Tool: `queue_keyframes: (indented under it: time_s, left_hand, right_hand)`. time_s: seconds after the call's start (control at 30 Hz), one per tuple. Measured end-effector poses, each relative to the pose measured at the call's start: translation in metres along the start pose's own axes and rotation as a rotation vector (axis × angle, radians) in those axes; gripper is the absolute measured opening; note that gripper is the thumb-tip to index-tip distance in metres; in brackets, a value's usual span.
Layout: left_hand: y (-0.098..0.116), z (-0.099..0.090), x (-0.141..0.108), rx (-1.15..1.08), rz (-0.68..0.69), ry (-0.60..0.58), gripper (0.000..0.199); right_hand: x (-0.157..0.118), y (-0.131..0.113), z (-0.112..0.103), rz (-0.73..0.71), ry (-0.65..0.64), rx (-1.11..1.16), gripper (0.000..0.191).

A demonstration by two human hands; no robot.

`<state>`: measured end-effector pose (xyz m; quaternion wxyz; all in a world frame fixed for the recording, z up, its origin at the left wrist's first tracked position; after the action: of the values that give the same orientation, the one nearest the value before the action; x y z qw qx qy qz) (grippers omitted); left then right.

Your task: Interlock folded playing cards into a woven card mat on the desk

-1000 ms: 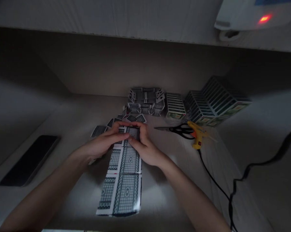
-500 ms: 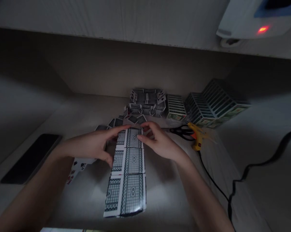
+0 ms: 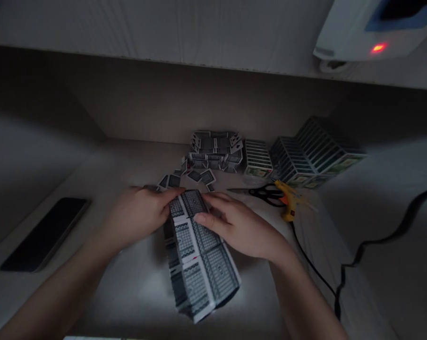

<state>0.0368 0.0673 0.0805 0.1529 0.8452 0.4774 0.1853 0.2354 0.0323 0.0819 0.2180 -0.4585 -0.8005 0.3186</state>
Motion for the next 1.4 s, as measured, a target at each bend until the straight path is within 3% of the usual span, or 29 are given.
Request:
queue_keyframes:
  time_s: [0.2,0.37,0.47,0.53,0.7,0.9,1.03,1.2,1.4]
  left_hand:
    - [0.012,-0.009,-0.002,0.363,0.028,-0.072,0.019]
    - [0.008,-0.003,0.005,0.295,0.060,-0.022,0.020]
    - [-0.004,0.007,0.010,0.102,-0.002,-0.056,0.039]
    - [-0.010,0.014,0.013,-0.009,-0.020,-0.134,0.045]
    - [-0.020,0.028,0.018,-0.086,-0.077,-0.285,0.037]
    - [-0.018,0.042,0.019,-0.023,-0.110,-0.352,0.031]
    - [-0.011,0.043,0.017,0.031,-0.136,-0.364,0.028]
    - [-0.008,0.050,0.016,0.060,-0.112,-0.343,0.029]
    - [-0.012,0.058,0.017,-0.016,-0.089,-0.337,0.028]
  right_hand:
    - [-0.015,0.002,-0.017,0.079,-0.093,-0.157,0.050]
    - [-0.020,0.007,-0.019,0.103,-0.157,-0.302,0.070]
    - [-0.014,0.011,-0.018,0.106,-0.088,-0.305,0.056]
    - [-0.009,0.014,-0.018,0.106,-0.110,-0.243,0.048]
    - [0.002,0.030,-0.015,0.135,-0.232,-0.143,0.038]
    - [0.014,0.053,-0.001,0.203,-0.258,-0.289,0.022]
    - [0.017,0.050,0.005,0.174,-0.211,-0.308,0.021]
    - [0.024,0.039,0.023,0.066,-0.070,-0.158,0.032]
    - [0.029,0.042,0.035,0.047,-0.038,-0.127,0.039]
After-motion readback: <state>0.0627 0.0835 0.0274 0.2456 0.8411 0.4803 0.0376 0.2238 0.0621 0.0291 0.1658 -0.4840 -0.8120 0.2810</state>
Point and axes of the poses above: each hand's wrist, its own x-axis towards the middle knuckle, its own z-axis out of the palm, y = z × x, the point moved 2 cm from there along x, towards the middle knuckle, and after that the axes turned 4 degrees about -x, right-handed, at the moved point
